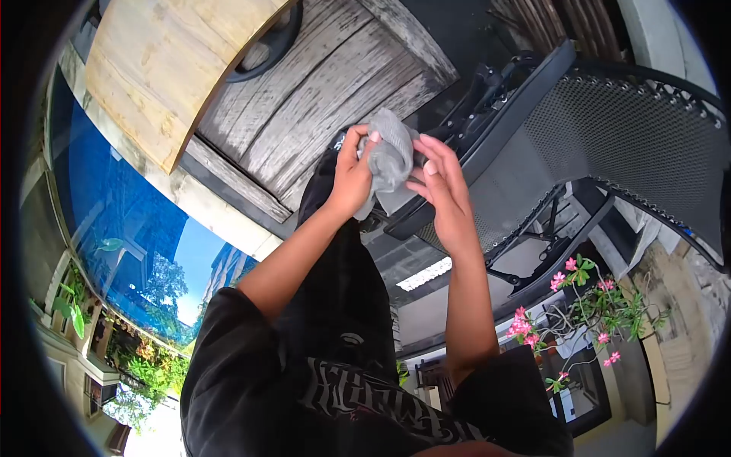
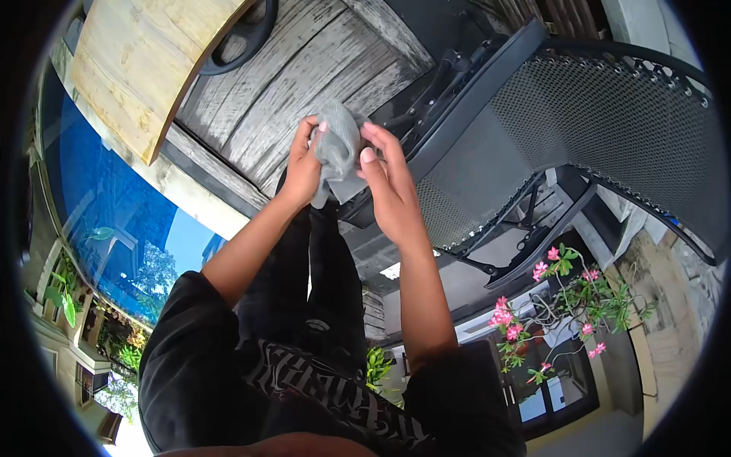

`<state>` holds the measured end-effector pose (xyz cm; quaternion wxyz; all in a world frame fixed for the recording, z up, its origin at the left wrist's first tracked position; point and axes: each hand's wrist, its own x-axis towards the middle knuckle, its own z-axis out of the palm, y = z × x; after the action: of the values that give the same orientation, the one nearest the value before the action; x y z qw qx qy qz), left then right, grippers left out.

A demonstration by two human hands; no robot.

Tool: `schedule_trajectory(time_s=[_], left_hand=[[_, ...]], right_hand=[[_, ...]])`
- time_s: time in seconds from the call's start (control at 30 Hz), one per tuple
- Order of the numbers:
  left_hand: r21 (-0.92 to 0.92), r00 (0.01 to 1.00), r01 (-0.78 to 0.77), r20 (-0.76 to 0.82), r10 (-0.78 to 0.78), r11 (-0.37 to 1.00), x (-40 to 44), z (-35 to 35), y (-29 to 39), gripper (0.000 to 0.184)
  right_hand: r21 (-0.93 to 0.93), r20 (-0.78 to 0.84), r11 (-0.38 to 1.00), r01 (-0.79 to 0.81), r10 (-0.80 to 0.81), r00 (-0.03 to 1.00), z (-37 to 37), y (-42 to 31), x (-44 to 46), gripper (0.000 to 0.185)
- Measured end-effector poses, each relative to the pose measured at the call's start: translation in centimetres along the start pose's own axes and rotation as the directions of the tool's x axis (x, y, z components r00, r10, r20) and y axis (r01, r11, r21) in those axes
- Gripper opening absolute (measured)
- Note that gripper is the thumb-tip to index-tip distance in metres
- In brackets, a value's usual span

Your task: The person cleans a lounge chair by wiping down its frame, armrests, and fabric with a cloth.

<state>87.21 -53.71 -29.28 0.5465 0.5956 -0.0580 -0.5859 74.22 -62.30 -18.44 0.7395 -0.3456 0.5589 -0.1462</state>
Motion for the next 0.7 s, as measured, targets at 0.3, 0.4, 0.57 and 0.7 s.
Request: schedule_trajectory(time_s=[0.3, 0.4, 0.57, 0.7], left_hand=[[0.191, 0.993, -0.038, 0.115, 0.016, 0.981, 19.4, 5.3, -5.0, 0.053], [0.444, 0.940, -0.087, 0.334, -0.074, 0.892, 23.5, 11.0, -6.9, 0.073], [0.764, 0.933, -0.058, 0.271, -0.237, 0.643, 23.4, 17.3, -10.2, 0.097], [0.680, 0.920, -0.082, 0.333, -0.207, 0.729, 22.0, 15.4, -10.9, 0.089]], right_hand=[[-0.834, -0.356, 0.541, 0.109, -0.677, 0.644, -5.5, 2.0, 6.9, 0.052], [-0.887, -0.362, 0.459, -0.044, -0.635, 0.683, -5.0, 3.4, 8.8, 0.057], [-0.911, -0.333, 0.408, -0.055, -0.652, 0.681, -5.1, 4.0, 9.3, 0.046], [-0.899, -0.345, 0.436, -0.043, -0.645, 0.682, -5.1, 3.6, 9.5, 0.041]])
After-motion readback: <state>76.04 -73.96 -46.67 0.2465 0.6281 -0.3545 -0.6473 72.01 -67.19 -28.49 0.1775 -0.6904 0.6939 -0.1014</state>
